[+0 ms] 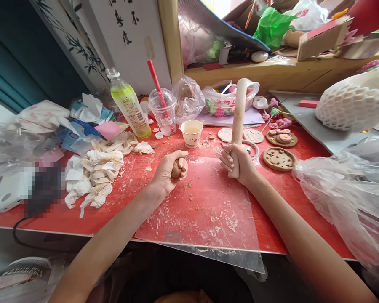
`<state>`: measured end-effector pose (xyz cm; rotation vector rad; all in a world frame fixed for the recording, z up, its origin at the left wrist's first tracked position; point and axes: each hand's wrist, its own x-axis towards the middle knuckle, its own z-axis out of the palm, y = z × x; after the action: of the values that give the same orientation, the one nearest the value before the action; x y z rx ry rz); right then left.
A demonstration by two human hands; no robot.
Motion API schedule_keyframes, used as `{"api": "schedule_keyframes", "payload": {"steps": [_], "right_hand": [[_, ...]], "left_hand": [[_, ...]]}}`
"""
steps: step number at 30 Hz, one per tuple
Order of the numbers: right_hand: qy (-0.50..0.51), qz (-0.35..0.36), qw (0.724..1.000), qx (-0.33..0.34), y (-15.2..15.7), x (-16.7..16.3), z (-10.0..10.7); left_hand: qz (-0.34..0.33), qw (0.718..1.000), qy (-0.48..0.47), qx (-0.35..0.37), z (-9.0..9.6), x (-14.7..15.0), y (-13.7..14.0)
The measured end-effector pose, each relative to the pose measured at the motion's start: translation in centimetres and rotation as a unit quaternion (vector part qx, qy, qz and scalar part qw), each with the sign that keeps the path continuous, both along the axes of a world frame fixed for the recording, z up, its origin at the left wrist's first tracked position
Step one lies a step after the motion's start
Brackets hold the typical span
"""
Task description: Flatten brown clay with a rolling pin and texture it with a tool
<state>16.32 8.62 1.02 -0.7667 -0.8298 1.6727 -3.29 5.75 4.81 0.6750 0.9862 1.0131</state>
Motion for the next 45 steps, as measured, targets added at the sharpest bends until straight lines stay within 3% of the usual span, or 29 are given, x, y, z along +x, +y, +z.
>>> {"api": "schedule_keyframes", "payload": {"steps": [3, 6, 9, 12, 15, 19, 24, 27, 32, 39, 42, 45], "right_hand": [[-0.009, 0.0, 1.0, 0.002, -0.1, 0.0, 0.1], [-0.009, 0.001, 1.0, 0.001, -0.1, 0.0, 0.1], [-0.004, 0.003, 1.0, 0.004, -0.1, 0.1, 0.0], [-0.008, 0.003, 1.0, 0.004, 0.0, 0.1, -0.1], [-0.012, 0.001, 1.0, 0.003, 0.0, 0.1, 0.0], [-0.013, 0.003, 1.0, 0.006, 0.1, 0.1, 0.0], [-0.02, 0.009, 1.0, 0.005, 0.0, 0.2, 0.0], [-0.016, 0.01, 1.0, 0.006, 0.0, 0.2, 0.1], [-0.015, 0.013, 1.0, 0.006, -0.1, 0.3, 0.1], [-0.032, 0.011, 0.999, 0.006, -0.3, 0.2, 0.4], [-0.031, 0.01, 0.999, 0.004, -0.2, 0.2, 0.3], [-0.019, 0.016, 1.0, 0.005, -0.2, 0.3, 0.2]], "left_hand": [[-0.017, 1.0, -0.002, 0.006, 0.0, -0.3, 0.0], [-0.037, 0.997, -0.063, 0.025, 0.4, -0.5, -0.2], [-0.072, 0.986, -0.123, 0.089, 0.8, -0.5, -0.4], [-0.078, 0.983, -0.078, 0.145, 1.1, -0.4, -0.5], [-0.053, 0.991, -0.068, 0.104, 1.1, -0.5, -0.5], [0.015, 0.99, -0.134, 0.032, 0.5, -0.8, -0.3], [0.096, 0.985, -0.137, 0.052, -0.1, -1.1, 0.0], [0.07, 0.986, -0.135, 0.069, 0.3, -1.1, -0.3], [-0.02, 0.992, -0.118, 0.04, 1.4, -1.4, -0.9], [-0.009, 0.997, -0.064, 0.039, 1.0, -1.4, -0.8], [0.037, 0.992, -0.104, 0.068, 0.8, -1.4, -0.6], [0.042, 0.983, -0.152, 0.097, 0.9, -1.4, -0.3]]}}
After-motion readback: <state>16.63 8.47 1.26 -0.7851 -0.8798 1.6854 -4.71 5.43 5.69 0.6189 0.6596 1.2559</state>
